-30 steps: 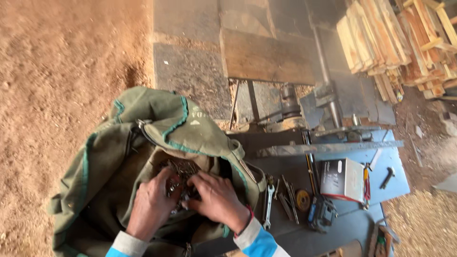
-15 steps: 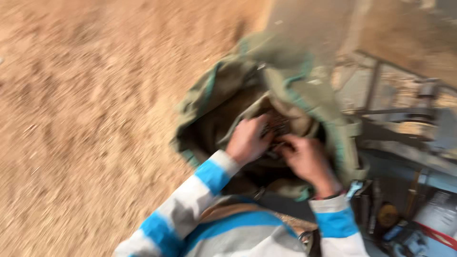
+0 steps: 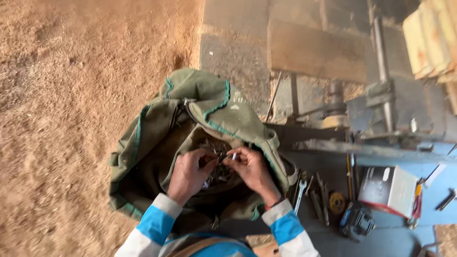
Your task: The person sorts through a green tool bag containing various items, placing tools like a wrench and hand planer on a black surface, and then sorts through a pile of screws and nails within the bag.
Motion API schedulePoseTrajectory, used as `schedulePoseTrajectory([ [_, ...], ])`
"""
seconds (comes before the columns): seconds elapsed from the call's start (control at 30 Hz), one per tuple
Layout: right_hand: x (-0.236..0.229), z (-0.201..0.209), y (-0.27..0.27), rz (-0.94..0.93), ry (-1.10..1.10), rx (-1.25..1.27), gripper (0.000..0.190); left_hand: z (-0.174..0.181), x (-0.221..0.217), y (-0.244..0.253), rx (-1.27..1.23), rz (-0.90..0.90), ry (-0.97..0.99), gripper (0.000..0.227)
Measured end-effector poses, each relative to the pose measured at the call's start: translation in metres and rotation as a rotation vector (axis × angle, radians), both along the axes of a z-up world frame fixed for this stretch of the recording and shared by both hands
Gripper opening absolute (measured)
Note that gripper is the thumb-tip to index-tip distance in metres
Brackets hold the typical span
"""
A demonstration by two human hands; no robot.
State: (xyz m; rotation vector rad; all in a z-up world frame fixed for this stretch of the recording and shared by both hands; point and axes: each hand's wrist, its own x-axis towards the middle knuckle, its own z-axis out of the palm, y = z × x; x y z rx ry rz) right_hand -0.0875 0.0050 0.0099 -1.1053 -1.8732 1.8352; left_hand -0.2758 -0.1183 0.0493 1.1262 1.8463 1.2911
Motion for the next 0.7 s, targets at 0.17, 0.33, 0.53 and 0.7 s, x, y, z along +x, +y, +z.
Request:
schedulePoseTrajectory([
  [0.17, 0.023, -0.008, 0.002, -0.048, -0.004, -0.081, 0.037, -0.001, 0.005, 0.014, -0.095, -0.089, 0.004, 0.013],
  [0.33, 0.025, 0.005, 0.004, -0.020, 0.054, -0.080, 0.040, 0.008, 0.003, 0.015, -0.238, -0.118, 0.054, 0.019],
  [0.53, 0.026, 0.016, 0.001, -0.021, 0.042, -0.091, 0.042, 0.025, -0.003, 0.015, -0.121, -0.175, 0.263, 0.024],
  [0.7, 0.021, 0.002, -0.003, -0.008, 0.189, -0.008, 0.032, 0.044, 0.013, 0.017, -0.320, -0.197, 0.732, 0.025],
])
